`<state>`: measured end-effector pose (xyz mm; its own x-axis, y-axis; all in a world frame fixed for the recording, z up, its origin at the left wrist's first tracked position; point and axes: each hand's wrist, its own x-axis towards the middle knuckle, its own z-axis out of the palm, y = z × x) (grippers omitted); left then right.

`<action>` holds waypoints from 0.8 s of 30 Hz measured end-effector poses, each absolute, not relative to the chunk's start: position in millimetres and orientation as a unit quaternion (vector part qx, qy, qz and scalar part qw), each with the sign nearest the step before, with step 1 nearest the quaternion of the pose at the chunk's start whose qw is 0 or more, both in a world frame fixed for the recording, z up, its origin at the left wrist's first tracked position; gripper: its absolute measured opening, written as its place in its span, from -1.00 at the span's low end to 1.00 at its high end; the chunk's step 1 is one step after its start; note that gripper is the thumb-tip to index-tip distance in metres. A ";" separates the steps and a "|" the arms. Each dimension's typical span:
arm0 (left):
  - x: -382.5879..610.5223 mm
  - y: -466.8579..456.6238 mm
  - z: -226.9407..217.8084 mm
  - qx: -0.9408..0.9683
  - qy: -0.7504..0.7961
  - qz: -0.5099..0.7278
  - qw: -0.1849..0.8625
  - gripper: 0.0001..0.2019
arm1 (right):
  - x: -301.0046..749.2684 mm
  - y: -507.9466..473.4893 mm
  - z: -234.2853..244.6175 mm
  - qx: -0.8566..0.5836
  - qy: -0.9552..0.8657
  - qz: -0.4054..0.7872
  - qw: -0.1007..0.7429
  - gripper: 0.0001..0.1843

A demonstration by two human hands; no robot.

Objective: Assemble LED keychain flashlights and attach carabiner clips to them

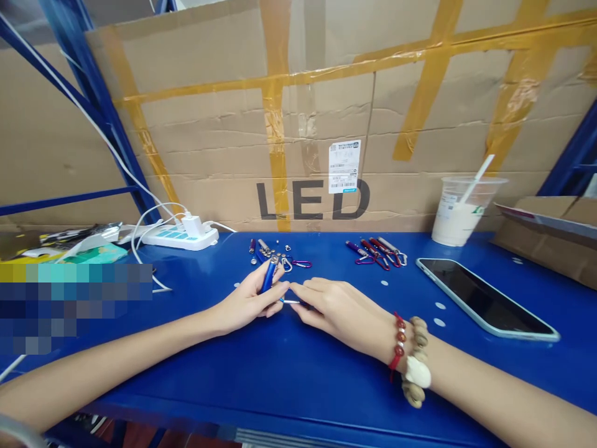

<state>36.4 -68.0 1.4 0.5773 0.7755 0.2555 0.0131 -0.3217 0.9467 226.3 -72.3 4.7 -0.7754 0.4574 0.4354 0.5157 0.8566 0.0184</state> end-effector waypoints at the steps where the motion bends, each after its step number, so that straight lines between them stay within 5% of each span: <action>1: 36.7 -68.3 1.6 0.729 0.267 0.370 0.510 -0.75 | 226.1 -72.8 4.5 -0.258 -0.939 -0.058 0.219 -0.69; 16: 39.0 -68.2 1.1 0.775 0.291 0.356 0.433 -0.68 | 222.2 -74.6 1.3 -0.259 -0.916 0.012 0.307 -0.65; 24: 34.3 -67.6 8.4 0.781 0.297 0.312 0.452 -0.65 | 233.2 -66.5 6.6 -0.285 -0.856 -0.071 0.425 -0.72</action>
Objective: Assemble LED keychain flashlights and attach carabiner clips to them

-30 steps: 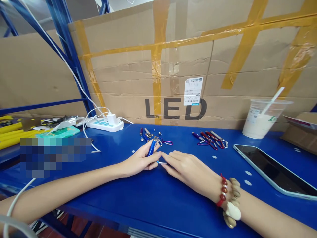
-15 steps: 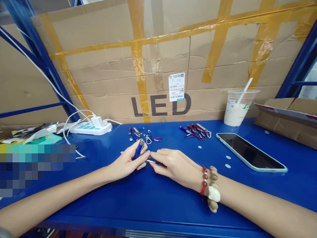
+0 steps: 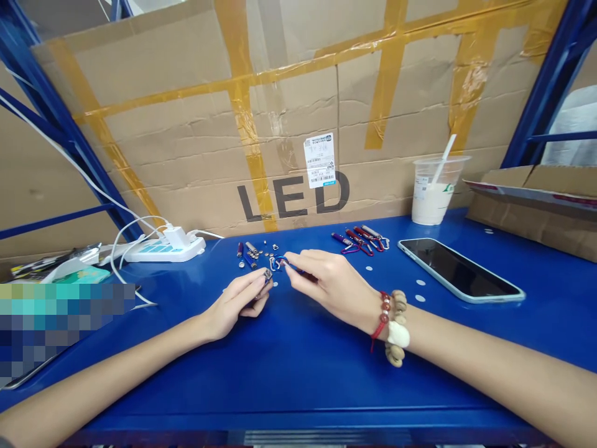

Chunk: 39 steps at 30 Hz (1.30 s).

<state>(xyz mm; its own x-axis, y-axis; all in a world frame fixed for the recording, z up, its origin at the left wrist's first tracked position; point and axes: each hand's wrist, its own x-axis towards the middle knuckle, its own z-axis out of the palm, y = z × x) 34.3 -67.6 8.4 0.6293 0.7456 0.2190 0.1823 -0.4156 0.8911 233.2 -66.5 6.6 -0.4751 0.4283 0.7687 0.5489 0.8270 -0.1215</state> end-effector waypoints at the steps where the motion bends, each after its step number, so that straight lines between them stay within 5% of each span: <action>1: 34.2 -68.4 9.2 0.785 0.294 0.303 0.453 -0.66 | 232.9 -67.4 6.8 -0.279 -0.852 -0.080 0.437 -0.72; 20: 36.8 -69.2 11.2 0.739 0.283 0.308 0.528 -0.64 | 227.7 -67.7 -1.8 -0.259 -0.864 -0.012 0.432 -0.75; 31: 35.6 -63.0 9.7 0.809 0.330 0.297 0.385 -0.72 | 226.9 -73.7 2.2 -0.329 -0.852 0.126 0.388 -0.52; 39: 36.6 -58.6 6.4 0.778 0.374 0.333 0.380 -0.64 | 223.5 -74.0 4.1 -0.282 -0.867 0.131 0.389 -0.72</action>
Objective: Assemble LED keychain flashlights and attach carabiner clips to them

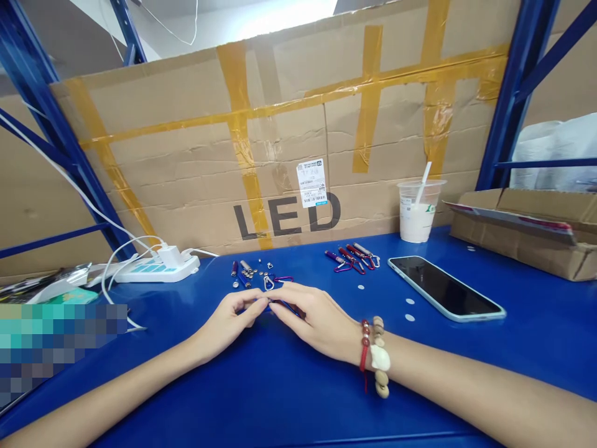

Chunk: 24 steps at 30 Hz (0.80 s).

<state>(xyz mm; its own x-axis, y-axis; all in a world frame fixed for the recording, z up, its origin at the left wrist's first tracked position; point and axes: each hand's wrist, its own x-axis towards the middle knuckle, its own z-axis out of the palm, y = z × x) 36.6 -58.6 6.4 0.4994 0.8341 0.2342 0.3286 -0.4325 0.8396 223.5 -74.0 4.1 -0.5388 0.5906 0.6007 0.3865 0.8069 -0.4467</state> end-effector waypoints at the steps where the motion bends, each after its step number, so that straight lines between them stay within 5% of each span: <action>1: 36.2 -57.0 5.5 0.763 0.386 0.344 0.387 -0.63 | 222.9 -73.7 4.8 -0.296 -0.858 0.134 0.397 -0.73; 10: 32.2 -39.8 5.4 0.609 0.441 0.461 0.472 -0.65 | 245.0 -38.6 3.3 -0.440 -0.728 0.205 0.484 -0.64; 17: 33.1 -39.5 5.8 0.588 0.433 0.470 0.496 -0.69 | 277.7 -10.7 1.5 -0.573 -0.761 -0.112 0.284 -0.69; 24: 33.0 -39.0 4.4 0.585 0.426 0.473 0.503 -0.69 | 277.0 -12.2 2.2 -0.581 -0.790 -0.123 0.153 -0.68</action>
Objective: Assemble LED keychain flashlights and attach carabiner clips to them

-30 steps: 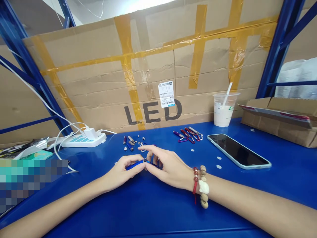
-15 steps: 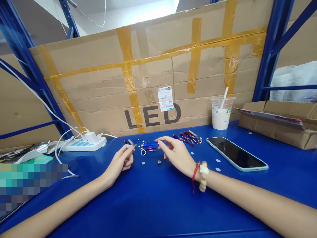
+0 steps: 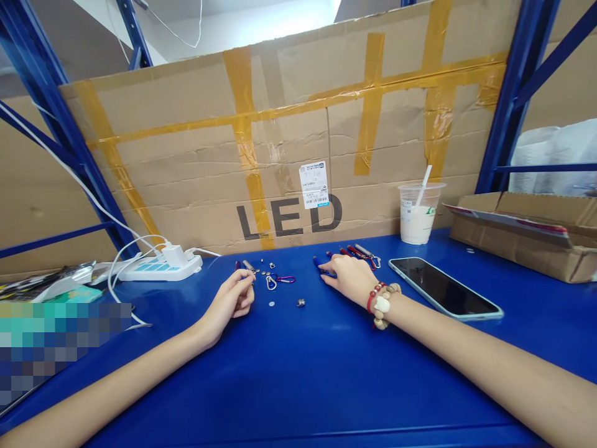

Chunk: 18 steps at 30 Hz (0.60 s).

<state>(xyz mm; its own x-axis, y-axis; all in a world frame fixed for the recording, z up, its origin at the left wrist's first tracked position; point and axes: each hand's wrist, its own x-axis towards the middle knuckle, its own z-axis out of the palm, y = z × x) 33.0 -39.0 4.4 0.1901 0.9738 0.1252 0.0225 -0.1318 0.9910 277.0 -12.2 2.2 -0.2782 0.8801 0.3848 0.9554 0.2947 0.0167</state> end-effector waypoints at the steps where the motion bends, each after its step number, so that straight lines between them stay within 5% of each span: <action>1: 32.9 -39.0 4.3 0.586 0.425 0.472 0.504 -0.69 | 275.1 -13.3 1.5 -0.578 -0.793 -0.112 0.154 -0.66; 6: 33.0 -39.3 4.0 0.591 0.419 0.469 0.506 -0.68 | 268.0 -16.6 -2.1 -0.577 -0.795 -0.083 0.167 -0.53; 18: 32.4 -39.7 3.7 0.594 0.406 0.469 0.512 -0.66 | 275.3 -5.9 -13.1 -0.612 -0.758 -0.159 0.161 -0.57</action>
<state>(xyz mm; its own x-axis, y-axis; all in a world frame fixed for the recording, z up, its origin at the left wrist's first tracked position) 32.4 -39.7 3.7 0.2312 0.9626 0.1411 0.0026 -0.1457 0.9893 275.3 -5.9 -13.1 -0.1990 0.8761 0.4391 0.9788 0.2002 0.0441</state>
